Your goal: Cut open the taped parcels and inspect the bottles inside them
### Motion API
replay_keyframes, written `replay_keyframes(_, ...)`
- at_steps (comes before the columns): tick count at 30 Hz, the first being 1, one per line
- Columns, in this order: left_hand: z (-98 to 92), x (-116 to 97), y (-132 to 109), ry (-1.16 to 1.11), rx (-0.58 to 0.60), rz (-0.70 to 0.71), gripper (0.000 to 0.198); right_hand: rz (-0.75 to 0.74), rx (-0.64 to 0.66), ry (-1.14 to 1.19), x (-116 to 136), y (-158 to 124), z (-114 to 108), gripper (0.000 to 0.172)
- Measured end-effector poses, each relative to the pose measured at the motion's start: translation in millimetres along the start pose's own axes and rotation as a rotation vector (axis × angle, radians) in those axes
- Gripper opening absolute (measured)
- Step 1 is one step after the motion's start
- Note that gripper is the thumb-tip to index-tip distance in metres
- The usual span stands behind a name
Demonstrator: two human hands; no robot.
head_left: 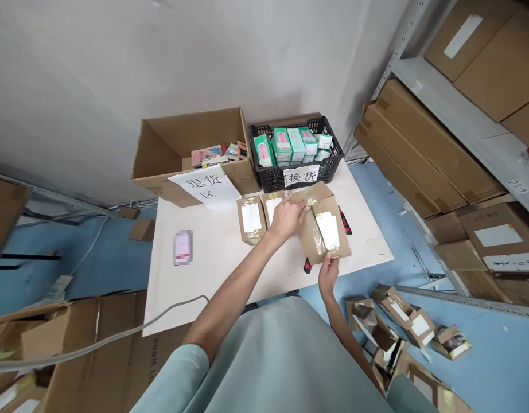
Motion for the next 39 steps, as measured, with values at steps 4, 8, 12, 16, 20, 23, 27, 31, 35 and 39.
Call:
replay_keyframes(4, -72.4, 20.6, -54.5, -0.065, -0.151, -0.164, 0.032, -0.134, -0.162, -0.004, 66.6, -0.2, -48.7, 0.072)
replay_keyframes(8, -134.0, 68.6, -140.2, -0.083, -0.28, -0.391, 0.039, -0.364, -0.162, -0.024, 141.4, -24.3, -70.1, 0.066)
replay_keyframes(12, -169.8, 124.6, -227.4, -0.051, -0.341, -0.579, 0.041, -0.525, 0.017, -0.073, 186.6, -69.4, -42.0, 0.065)
replay_keyframes(16, -180.2, 181.7, -304.7, -0.01, -0.311, -0.729, 0.041, -0.6, 0.216, -0.211, 182.2, -121.7, 13.1, 0.072)
replay_keyframes(20, -170.4, 232.0, -370.9, 0.024, -0.233, -0.856, 0.041, -0.591, 0.354, -0.323, 147.8, -166.3, 63.3, 0.075)
replay_keyframes(23, -153.7, 261.5, -407.4, 0.013, -0.162, -0.92, 0.04, -0.539, 0.44, -0.399, 116.6, -191.8, 90.4, 0.074)
replay_keyframes(27, -128.8, 292.5, -445.0, -0.125, -0.129, -0.995, 0.04, -0.395, 0.511, -0.349, 76.4, -209.3, 103.6, 0.078)
replay_keyframes(31, -100.5, 311.8, -477.1, -0.494, -0.134, -0.976, 0.091, -0.138, 0.532, -0.077, 32.8, -208.6, 93.3, 0.079)
replay_keyframes(35, -73.4, 327.1, -506.7, -0.545, -0.047, -0.924, 0.144, -0.023, 0.563, -0.015, -6.6, -217.6, 86.0, 0.072)
replay_keyframes(39, -49.6, 330.4, -508.9, -0.56, -0.008, -0.834, 0.134, 0.028, 0.625, -0.06, -30.4, -240.3, 95.1, 0.074)
Point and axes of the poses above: each hand's wrist, its own y-axis towards the middle knuckle, its own z-axis out of the palm, x = y × z, the point moved 10 cm from there along y, towards the middle knuckle, and after that the axes turned 10 degrees about -x, right-handed, at the moved point
